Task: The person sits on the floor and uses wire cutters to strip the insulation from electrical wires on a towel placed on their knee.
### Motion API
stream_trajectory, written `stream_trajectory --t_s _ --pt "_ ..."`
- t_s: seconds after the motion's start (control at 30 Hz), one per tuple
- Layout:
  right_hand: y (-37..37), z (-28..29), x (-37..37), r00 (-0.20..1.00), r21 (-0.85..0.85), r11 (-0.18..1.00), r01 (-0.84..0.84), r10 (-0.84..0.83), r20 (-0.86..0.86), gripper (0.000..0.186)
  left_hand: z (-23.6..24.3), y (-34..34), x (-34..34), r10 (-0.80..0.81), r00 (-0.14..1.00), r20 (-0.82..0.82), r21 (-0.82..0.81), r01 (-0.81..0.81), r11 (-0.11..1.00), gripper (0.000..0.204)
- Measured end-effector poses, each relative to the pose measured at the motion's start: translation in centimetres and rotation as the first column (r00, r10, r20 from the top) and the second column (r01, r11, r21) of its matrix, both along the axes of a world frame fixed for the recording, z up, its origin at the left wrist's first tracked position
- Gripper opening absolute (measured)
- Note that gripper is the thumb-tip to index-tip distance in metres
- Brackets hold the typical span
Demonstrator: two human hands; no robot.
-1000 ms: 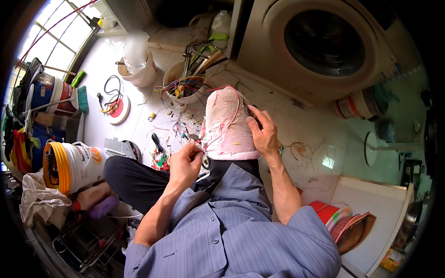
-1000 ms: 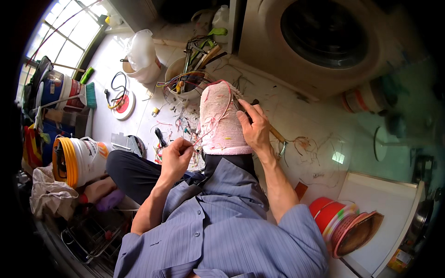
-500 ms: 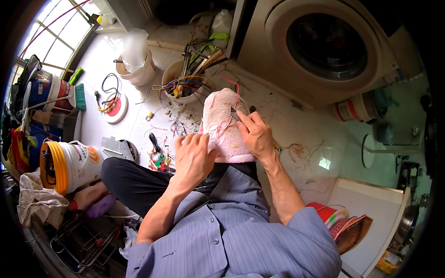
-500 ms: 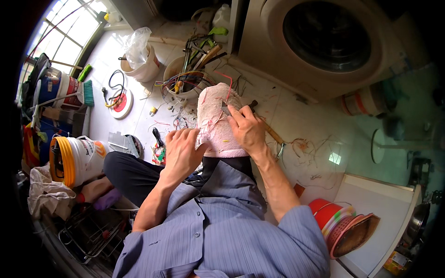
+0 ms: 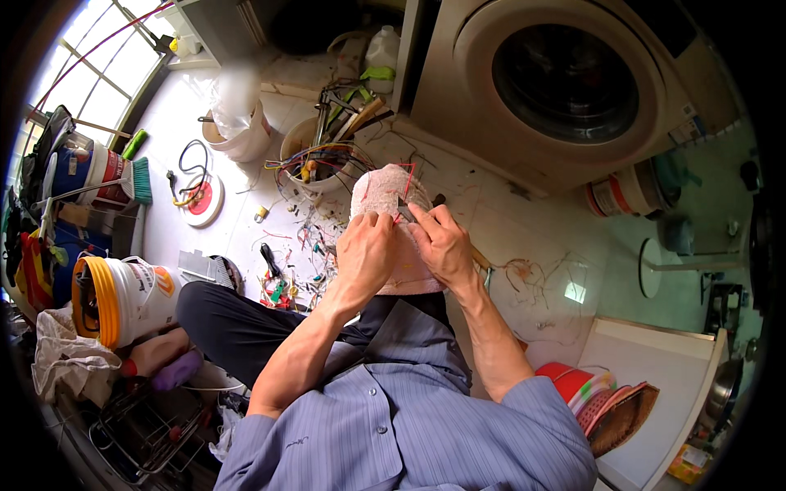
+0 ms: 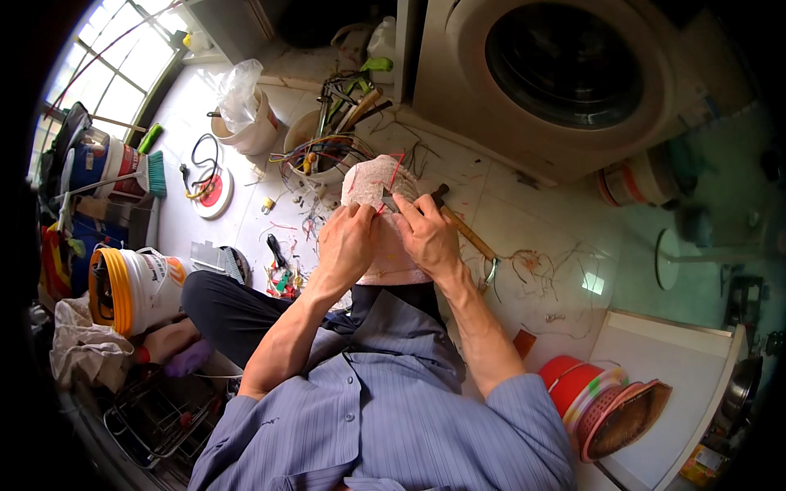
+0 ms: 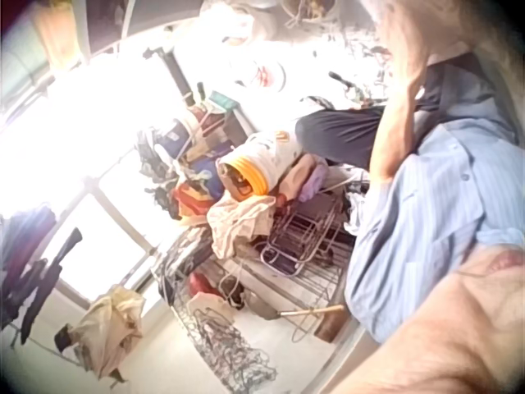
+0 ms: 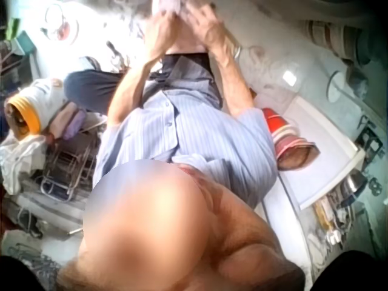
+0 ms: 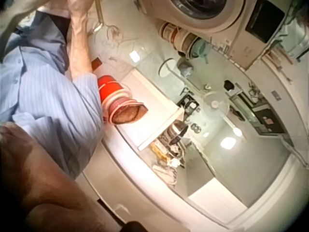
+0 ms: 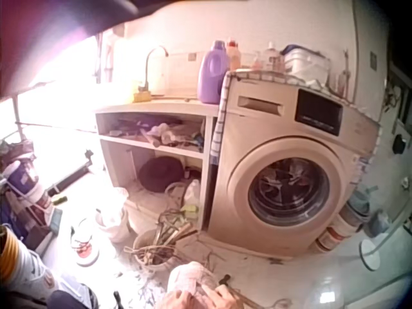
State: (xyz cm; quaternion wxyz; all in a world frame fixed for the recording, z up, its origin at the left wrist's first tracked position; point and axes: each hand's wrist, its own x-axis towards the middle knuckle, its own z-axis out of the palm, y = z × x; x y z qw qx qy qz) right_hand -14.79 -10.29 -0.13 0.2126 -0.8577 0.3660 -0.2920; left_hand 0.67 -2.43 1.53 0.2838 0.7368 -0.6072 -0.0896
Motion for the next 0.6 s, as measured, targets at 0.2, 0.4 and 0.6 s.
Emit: stream_trajectory --t_s 0.2,0.4,0.6 --pt "-1.2 0.7 -1.0 0.976 0.165 0.986 0.006 -0.042 0.216 0.031 0.5 0.5 -0.2 -0.007 0.996 0.091 -0.076 0.014 0.997 0.012" --pt "-1.6 0.6 -1.0 0.979 0.179 0.984 0.018 -0.054 0.196 0.031 0.1 1.2 -0.3 -0.032 0.996 0.080 0.013 0.031 0.999 0.014" --pt "-1.0 0.6 -0.7 0.997 0.116 0.992 -0.050 0.043 0.063 0.032 -0.5 1.5 0.1 0.030 0.995 -0.097 0.082 -0.022 0.996 0.014"
